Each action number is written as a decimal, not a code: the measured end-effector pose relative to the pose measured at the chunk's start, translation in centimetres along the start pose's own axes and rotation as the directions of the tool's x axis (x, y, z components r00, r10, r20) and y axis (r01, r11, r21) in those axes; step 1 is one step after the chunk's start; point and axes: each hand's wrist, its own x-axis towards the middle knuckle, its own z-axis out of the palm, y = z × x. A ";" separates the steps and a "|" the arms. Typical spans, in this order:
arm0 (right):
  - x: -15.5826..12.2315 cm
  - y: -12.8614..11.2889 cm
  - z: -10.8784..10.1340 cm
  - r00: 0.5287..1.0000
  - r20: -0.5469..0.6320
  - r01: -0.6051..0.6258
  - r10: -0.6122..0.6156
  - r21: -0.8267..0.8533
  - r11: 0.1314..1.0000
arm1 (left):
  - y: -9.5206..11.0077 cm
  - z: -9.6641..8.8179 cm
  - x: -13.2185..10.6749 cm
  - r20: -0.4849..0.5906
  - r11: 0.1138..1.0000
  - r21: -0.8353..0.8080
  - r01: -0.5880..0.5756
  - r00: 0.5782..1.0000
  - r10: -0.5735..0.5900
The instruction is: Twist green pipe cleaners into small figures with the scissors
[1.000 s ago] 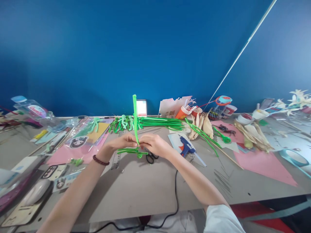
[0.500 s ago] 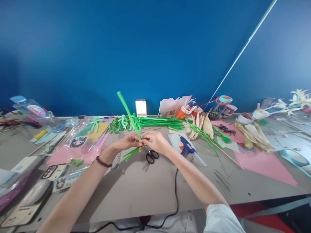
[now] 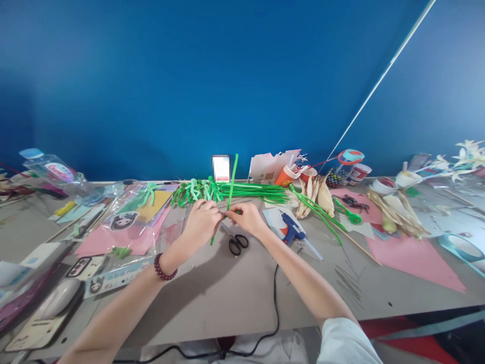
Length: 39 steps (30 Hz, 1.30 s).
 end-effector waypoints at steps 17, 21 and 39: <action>0.5 0.2 -1.1 0.939 -0.018 0.339 -0.344 -0.130 0.932 | -2.7 -1.5 0.5 0.006 0.907 -0.410 0.094 0.995 -0.101; 0.3 0.2 -1.1 0.869 0.046 0.493 -0.493 -0.172 0.853 | -3.4 -1.1 0.6 0.032 0.889 -0.456 0.051 0.999 -0.041; -0.3 0.1 -0.4 0.946 0.054 0.320 -0.319 -0.305 0.897 | -0.9 0.6 0.5 0.089 0.940 -0.295 0.174 0.984 -0.154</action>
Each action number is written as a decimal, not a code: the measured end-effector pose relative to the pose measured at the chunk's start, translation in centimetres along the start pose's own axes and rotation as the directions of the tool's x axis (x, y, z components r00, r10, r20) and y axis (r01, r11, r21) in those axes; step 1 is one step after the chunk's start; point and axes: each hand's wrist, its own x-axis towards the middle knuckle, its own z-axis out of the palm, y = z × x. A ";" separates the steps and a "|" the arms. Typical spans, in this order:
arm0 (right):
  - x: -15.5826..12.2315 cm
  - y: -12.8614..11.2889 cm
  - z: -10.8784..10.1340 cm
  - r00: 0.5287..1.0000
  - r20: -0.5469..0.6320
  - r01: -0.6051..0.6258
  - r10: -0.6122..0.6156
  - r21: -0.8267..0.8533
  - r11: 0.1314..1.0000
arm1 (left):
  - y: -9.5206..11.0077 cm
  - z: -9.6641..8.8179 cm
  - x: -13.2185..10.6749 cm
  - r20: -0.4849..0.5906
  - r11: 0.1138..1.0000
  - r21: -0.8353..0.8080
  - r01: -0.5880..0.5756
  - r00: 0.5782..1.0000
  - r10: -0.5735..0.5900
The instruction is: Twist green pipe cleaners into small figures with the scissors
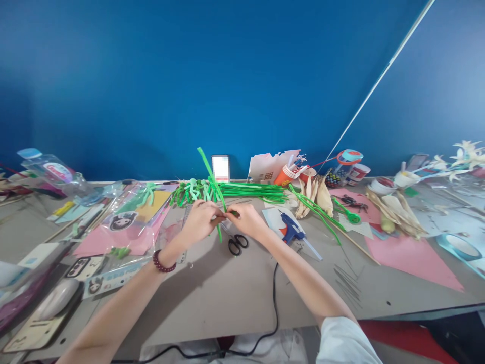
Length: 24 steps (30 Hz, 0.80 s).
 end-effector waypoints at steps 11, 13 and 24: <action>0.7 1.4 -0.1 0.841 0.332 -0.540 0.428 0.562 0.626 | 1.5 1.2 -0.9 -0.162 0.880 0.440 -0.179 0.948 0.274; 0.8 1.5 -0.1 0.820 0.363 -0.571 0.443 0.584 0.577 | 1.9 1.4 -1.1 -0.165 0.845 0.499 -0.194 0.935 0.313; 0.3 1.3 -1.2 0.972 0.223 -0.117 0.080 0.156 0.981 | 1.4 -1.0 -0.6 0.224 0.985 -0.130 0.111 0.971 -0.080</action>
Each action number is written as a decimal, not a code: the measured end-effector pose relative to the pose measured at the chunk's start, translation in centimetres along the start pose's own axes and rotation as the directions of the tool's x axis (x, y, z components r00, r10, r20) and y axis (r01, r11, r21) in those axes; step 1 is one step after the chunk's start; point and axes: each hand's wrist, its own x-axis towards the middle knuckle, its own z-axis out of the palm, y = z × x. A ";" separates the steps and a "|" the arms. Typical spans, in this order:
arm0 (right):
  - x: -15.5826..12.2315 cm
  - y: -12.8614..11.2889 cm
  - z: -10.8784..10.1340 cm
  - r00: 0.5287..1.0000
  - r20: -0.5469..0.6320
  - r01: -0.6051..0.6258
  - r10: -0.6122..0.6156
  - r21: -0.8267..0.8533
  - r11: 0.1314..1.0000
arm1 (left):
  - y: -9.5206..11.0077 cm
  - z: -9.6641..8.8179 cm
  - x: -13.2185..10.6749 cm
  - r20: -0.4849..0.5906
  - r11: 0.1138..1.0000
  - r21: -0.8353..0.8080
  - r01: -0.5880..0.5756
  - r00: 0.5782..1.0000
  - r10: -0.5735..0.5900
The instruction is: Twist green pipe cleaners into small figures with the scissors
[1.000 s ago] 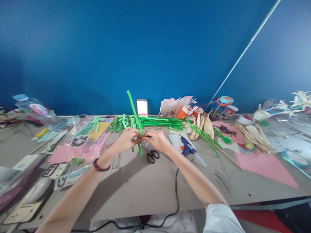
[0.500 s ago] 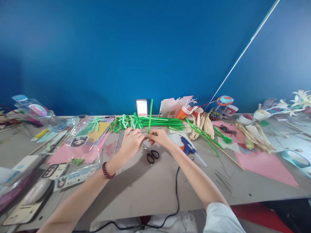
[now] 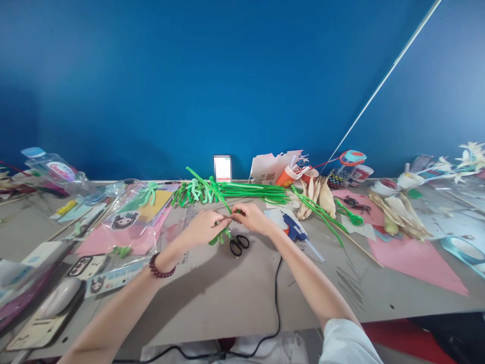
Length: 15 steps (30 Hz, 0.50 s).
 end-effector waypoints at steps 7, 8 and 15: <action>-0.3 -0.8 -1.3 0.993 0.116 0.026 -0.035 0.080 0.996 | -2.3 -0.6 0.8 0.314 0.663 -0.726 0.181 0.945 0.086; -0.3 -1.0 -1.3 0.995 0.096 0.032 -0.039 0.077 0.997 | -2.5 -0.4 1.0 0.326 0.627 -0.756 0.186 0.938 0.115; -0.4 -1.9 -0.9 0.997 -0.033 0.074 -0.072 0.051 0.996 | -2.2 0.7 1.1 0.225 0.542 -0.824 0.167 0.973 0.042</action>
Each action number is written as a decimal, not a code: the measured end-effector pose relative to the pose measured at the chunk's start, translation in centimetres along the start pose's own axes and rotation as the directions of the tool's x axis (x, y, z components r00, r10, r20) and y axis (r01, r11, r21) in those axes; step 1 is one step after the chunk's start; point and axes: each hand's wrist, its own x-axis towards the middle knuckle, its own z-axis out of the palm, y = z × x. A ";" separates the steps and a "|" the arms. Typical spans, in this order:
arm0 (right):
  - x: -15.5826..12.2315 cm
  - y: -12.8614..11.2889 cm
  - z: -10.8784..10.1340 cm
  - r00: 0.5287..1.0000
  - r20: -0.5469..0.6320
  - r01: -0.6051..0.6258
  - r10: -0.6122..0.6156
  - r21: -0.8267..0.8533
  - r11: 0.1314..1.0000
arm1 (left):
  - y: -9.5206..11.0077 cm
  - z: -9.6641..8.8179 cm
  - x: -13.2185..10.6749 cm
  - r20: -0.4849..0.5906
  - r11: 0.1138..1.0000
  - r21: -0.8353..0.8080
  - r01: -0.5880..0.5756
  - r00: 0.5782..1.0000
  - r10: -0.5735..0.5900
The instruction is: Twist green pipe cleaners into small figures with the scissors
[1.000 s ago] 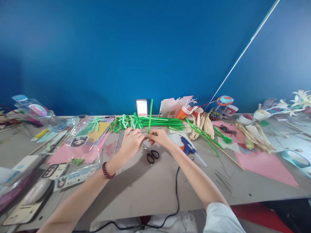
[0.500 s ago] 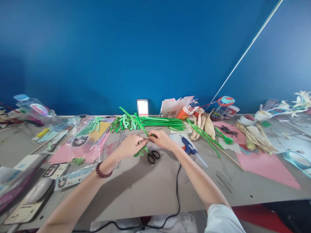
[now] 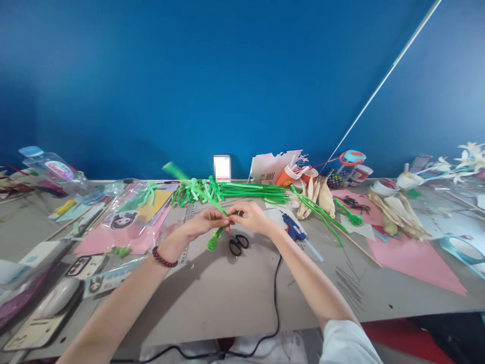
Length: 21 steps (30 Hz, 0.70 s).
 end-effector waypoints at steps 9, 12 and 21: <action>0.3 1.2 1.6 0.972 -0.152 -0.163 0.177 0.098 0.982 | 0.3 1.4 -0.1 -0.225 0.507 0.862 -0.016 0.884 0.410; 0.5 1.6 1.8 0.935 -0.082 -0.296 0.345 0.352 0.888 | 0.0 1.8 -0.2 -0.094 0.226 0.973 -0.035 0.840 0.535; 0.6 3.2 1.7 0.945 -0.008 -0.300 0.327 0.377 0.876 | -0.1 3.4 -0.5 0.016 -0.025 1.000 -0.003 0.846 0.533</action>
